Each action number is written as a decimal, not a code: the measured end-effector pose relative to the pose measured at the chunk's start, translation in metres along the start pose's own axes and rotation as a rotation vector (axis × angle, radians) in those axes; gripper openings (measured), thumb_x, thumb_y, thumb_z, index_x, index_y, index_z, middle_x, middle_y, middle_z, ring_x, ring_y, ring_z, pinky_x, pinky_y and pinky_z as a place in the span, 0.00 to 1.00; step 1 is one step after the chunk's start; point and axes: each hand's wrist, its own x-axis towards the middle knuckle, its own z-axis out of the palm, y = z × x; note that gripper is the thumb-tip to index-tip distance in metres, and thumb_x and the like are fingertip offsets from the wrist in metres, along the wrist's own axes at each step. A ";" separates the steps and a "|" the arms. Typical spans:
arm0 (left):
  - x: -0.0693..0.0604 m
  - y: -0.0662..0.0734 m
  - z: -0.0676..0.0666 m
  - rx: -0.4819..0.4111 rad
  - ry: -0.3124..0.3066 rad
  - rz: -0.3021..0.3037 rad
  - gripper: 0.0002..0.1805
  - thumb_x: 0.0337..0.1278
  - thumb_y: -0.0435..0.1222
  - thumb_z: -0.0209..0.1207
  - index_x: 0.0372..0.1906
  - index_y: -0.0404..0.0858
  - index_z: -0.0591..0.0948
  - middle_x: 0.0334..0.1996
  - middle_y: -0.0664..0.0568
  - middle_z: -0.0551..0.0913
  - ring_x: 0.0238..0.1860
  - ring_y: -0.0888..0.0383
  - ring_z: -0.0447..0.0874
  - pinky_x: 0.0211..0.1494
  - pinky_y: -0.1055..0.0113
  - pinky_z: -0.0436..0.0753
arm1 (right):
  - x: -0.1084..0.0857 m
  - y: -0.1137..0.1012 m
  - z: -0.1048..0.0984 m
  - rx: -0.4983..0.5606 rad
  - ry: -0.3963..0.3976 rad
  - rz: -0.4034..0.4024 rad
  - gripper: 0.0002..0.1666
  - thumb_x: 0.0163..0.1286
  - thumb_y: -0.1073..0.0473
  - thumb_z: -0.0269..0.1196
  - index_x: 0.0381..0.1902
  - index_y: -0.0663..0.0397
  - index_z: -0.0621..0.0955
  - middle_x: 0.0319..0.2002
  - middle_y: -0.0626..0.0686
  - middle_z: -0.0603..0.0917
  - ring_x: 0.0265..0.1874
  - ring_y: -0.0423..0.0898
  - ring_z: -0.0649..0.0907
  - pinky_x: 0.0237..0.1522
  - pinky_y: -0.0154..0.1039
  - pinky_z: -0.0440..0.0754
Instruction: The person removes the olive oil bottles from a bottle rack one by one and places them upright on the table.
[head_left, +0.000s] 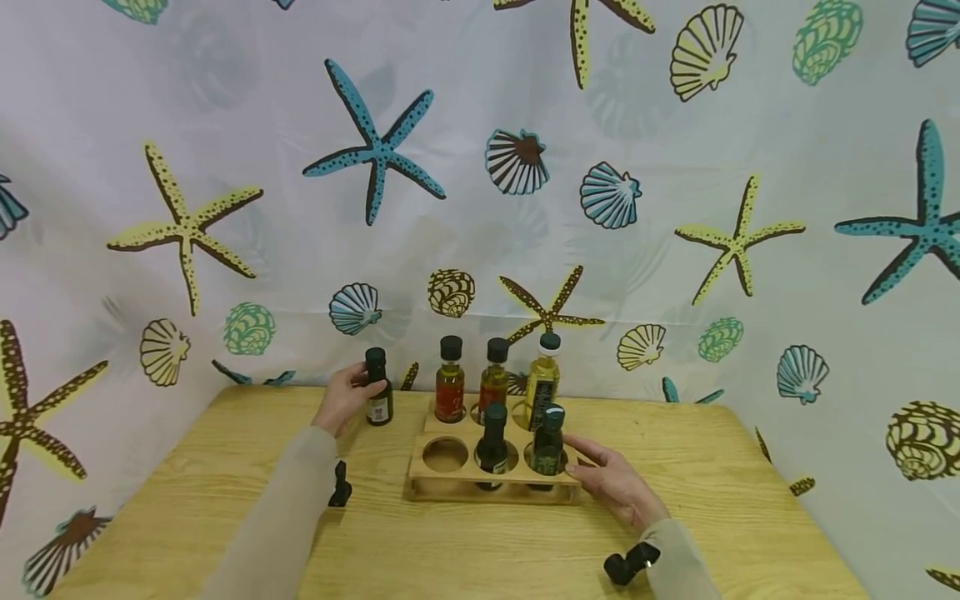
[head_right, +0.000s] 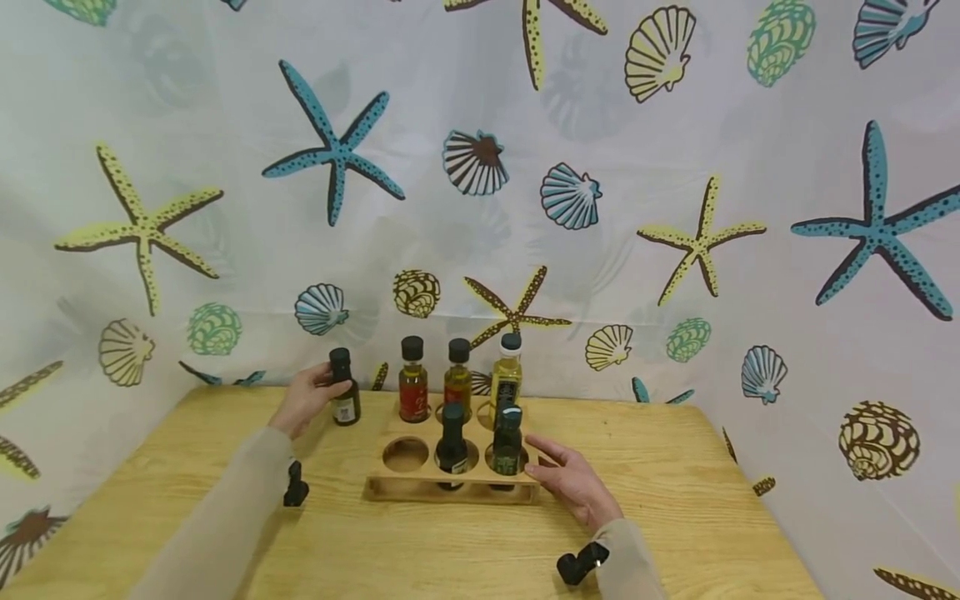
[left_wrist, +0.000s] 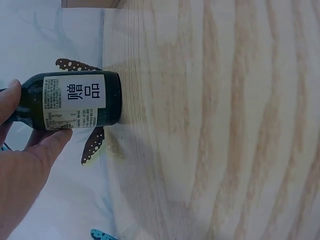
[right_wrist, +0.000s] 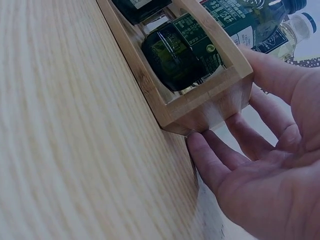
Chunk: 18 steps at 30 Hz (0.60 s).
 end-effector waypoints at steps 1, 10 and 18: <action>0.000 0.000 0.000 0.008 0.004 -0.001 0.31 0.69 0.36 0.57 0.74 0.37 0.64 0.65 0.32 0.69 0.65 0.37 0.68 0.65 0.42 0.72 | 0.000 0.000 0.000 0.003 -0.001 0.002 0.37 0.71 0.60 0.61 0.75 0.50 0.63 0.78 0.59 0.49 0.74 0.61 0.59 0.73 0.60 0.56; -0.003 -0.002 0.000 0.057 0.029 0.012 0.31 0.68 0.37 0.58 0.73 0.36 0.66 0.65 0.32 0.69 0.66 0.37 0.67 0.62 0.43 0.74 | 0.000 0.002 0.002 0.000 0.002 0.002 0.37 0.71 0.60 0.61 0.75 0.50 0.63 0.78 0.60 0.49 0.73 0.60 0.62 0.73 0.61 0.56; -0.003 -0.003 0.001 0.063 0.000 0.045 0.30 0.69 0.37 0.58 0.72 0.36 0.66 0.66 0.32 0.70 0.67 0.35 0.67 0.65 0.42 0.72 | 0.000 0.002 0.003 -0.021 0.036 0.008 0.36 0.70 0.59 0.63 0.74 0.49 0.65 0.78 0.60 0.51 0.67 0.52 0.70 0.64 0.46 0.69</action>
